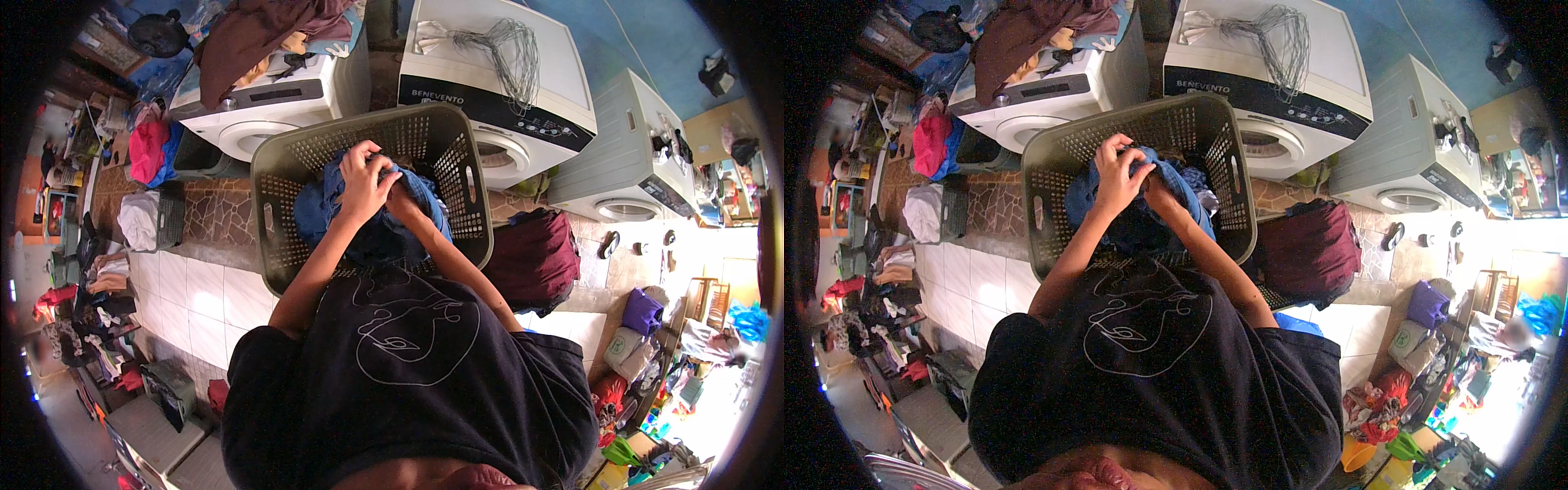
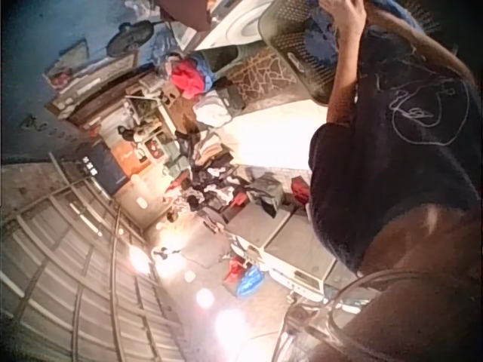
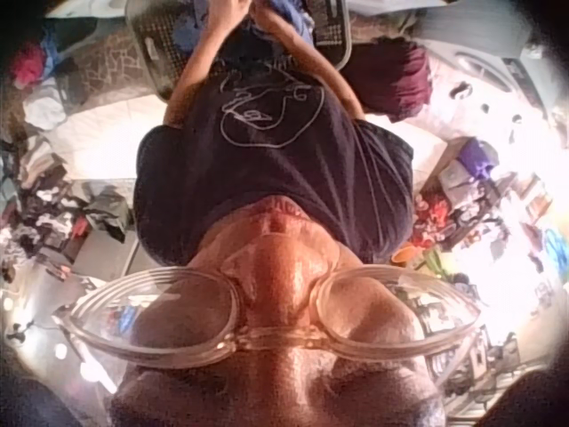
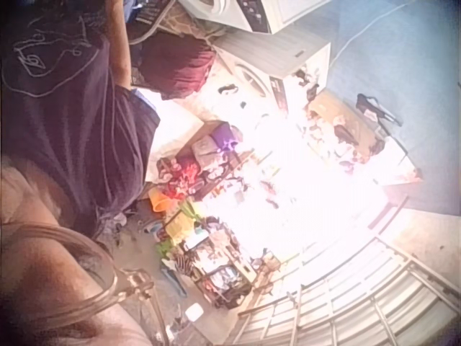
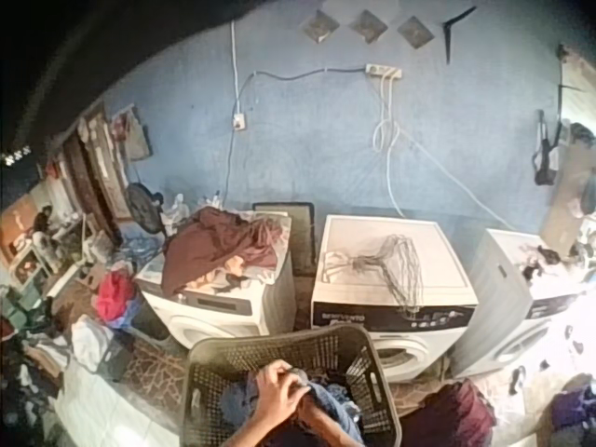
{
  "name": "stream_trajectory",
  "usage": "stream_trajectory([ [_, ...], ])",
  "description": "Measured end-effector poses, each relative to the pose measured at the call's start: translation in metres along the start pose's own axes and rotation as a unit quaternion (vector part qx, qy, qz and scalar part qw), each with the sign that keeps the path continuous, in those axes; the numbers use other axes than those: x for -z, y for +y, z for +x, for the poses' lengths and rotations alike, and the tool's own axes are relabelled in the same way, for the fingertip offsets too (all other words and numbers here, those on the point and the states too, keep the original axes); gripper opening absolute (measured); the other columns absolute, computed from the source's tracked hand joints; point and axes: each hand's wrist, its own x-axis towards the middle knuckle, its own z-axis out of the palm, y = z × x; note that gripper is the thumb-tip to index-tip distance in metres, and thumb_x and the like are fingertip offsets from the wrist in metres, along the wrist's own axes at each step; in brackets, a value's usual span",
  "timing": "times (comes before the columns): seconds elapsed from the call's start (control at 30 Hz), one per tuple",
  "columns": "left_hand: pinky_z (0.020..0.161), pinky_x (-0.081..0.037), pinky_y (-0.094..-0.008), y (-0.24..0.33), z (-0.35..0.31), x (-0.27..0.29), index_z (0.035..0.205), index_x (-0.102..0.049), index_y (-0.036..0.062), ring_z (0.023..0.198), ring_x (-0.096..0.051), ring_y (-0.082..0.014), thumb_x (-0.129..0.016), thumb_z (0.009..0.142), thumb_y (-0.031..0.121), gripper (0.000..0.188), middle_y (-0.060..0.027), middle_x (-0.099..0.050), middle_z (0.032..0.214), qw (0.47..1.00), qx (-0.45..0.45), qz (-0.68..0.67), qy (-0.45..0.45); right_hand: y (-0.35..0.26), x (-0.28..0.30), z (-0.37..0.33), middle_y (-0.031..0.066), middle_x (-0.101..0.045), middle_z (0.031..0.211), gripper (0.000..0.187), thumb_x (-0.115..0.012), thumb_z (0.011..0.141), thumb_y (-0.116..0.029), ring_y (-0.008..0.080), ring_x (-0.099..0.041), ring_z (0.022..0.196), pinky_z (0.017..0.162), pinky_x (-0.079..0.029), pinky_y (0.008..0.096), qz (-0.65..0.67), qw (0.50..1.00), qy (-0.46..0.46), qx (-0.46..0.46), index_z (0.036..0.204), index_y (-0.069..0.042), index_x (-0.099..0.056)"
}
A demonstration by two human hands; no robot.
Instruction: The person sorts clothes from a laundry basket, picking up each item, unfolding it, and placing it on a washing machine. The person handles shirts, pants, and other garments one by one.
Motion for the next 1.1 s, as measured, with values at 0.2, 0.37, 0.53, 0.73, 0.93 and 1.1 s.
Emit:
stream_trajectory([
  [0.2,0.081,-0.032,-0.041,-0.001,-0.018,0.002,0.083,-0.056,0.0141,0.097,-0.042,-0.0239,-0.063,0.07,0.015,0.015,-0.0024,-0.043,0.102,0.991,-0.089,0.095,-0.033,0.004,0.001,-0.007,0.0138,-0.053,0.089,0.027,-0.055,0.074,-0.005,0.0258,-0.052,0.084,0.074,-0.041,0.0366,-0.199,0.964,0.026,0.174,0.099,-0.003,-0.047],
  [0.37,0.079,-0.036,-0.0369,-0.013,-0.028,0.006,0.083,-0.056,0.011,0.091,-0.047,-0.0214,-0.061,0.071,0.011,0.013,-0.0033,-0.045,0.094,0.989,-0.118,0.081,-0.048,-0.011,0.018,-0.013,0.0128,-0.056,0.086,0.018,-0.049,0.075,-0.012,0.0271,-0.054,0.083,0.073,-0.042,0.0409,-0.179,0.978,-0.098,0.032,0.089,-0.002,-0.056],
  [0.53,0.076,-0.041,-0.0361,-0.015,-0.036,0.002,0.083,-0.056,0.007,0.087,-0.05,-0.0226,-0.06,0.071,0.006,0.013,-0.0053,-0.046,0.09,0.991,-0.118,0.024,-0.065,0.016,-0.005,-0.018,0.0072,-0.058,0.077,0.017,-0.049,0.072,-0.014,0.0211,-0.054,0.074,0.068,-0.042,0.0373,-0.733,0.601,-0.052,0.314,0.079,-0.007,-0.062],
  [0.73,0.078,-0.044,-0.0385,-0.022,-0.045,0.001,0.086,-0.056,0.0047,0.094,-0.049,-0.0254,-0.059,0.073,0.0,0.015,-0.0075,-0.047,0.095,0.988,-0.109,0.01,-0.108,0.057,0.003,-0.01,0.0136,-0.062,0.081,0.018,-0.047,0.079,-0.017,0.0263,-0.059,0.075,0.065,-0.044,0.0385,-0.34,0.899,-0.235,0.146,0.081,-0.006,-0.061],
  [0.93,0.082,-0.044,-0.0387,-0.02,-0.059,-0.002,0.092,-0.054,0.0031,0.103,-0.049,-0.0279,-0.055,0.075,-0.005,0.019,-0.01,-0.048,0.109,0.99,-0.07,-0.01,-0.12,0.013,0.039,-0.023,0.0117,-0.061,0.095,0.024,-0.05,0.083,-0.017,0.0224,-0.056,0.087,0.077,-0.042,0.0312,-0.063,0.984,-0.169,-0.007,0.1,-0.001,-0.057],
  [1.1,0.083,-0.044,-0.0391,-0.024,-0.057,-0.004,0.118,-0.043,0.0094,0.099,-0.052,-0.0297,-0.058,0.076,0.002,0.045,-0.0116,-0.05,0.109,0.927,0.201,-0.273,-0.161,-0.032,0.069,-0.034,0.0101,-0.061,0.092,0.022,-0.048,0.085,-0.013,0.0159,-0.054,0.083,0.075,-0.042,0.0299,0.121,0.972,-0.159,-0.122,0.095,0.003,-0.058],
])
